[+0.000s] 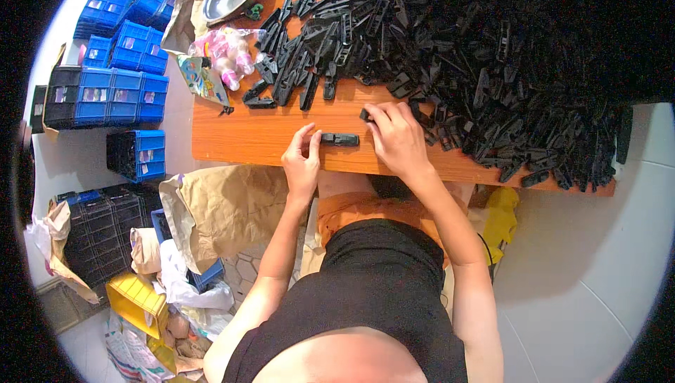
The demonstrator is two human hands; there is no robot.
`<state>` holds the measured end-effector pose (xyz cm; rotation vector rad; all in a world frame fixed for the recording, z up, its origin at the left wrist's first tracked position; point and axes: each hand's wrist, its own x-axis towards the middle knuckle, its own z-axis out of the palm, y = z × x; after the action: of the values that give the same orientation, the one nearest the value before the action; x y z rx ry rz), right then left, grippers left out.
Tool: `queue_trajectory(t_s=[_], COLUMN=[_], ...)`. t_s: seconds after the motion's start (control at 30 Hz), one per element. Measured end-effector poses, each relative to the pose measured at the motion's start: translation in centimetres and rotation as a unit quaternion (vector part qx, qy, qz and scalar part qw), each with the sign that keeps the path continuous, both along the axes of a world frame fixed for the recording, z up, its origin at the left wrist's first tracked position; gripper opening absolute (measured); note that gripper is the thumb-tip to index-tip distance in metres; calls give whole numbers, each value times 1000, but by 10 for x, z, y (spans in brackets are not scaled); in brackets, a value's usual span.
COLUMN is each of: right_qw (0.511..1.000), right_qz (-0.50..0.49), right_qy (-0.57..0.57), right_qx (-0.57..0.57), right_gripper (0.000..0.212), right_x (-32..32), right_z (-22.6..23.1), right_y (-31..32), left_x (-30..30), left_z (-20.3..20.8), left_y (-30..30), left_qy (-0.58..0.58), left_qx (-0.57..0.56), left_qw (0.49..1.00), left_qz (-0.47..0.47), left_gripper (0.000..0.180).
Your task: Assembling small black plastic mechanical parts on a desk.
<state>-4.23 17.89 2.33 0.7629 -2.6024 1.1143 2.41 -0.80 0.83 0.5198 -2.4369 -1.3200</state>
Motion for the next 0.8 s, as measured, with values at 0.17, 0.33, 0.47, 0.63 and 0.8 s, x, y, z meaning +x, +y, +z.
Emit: queue_trajectory(t_s=[0.17,0.33,0.47,0.63,0.8], right_qw=[993,983,989,985,988], right_qz=[46,105,112,129,121], right_qy=[-86,-121,-72,-100,-77], right_qx=[-62,-87,-60,-56,-56], right_gripper=[31,31,33,36,34], right_x=[13,16,15,14,20], right_z=[0,-6,-6,-7,-7], right_y=[1,2,-1,4,0], left_x=[3,2,0,-2,1], left_z=[1,-3,-8,-7,-8], left_y=[-3,-13,-20,-23,-24], left_qy=[38,124,116,119,127], left_qx=[-224,-192,-163,-134,-130], left_qw=[973,959,958,962,958], left_qz=[-46,-166,-205,-208,-220], left_gripper=[25,31,34,35,37])
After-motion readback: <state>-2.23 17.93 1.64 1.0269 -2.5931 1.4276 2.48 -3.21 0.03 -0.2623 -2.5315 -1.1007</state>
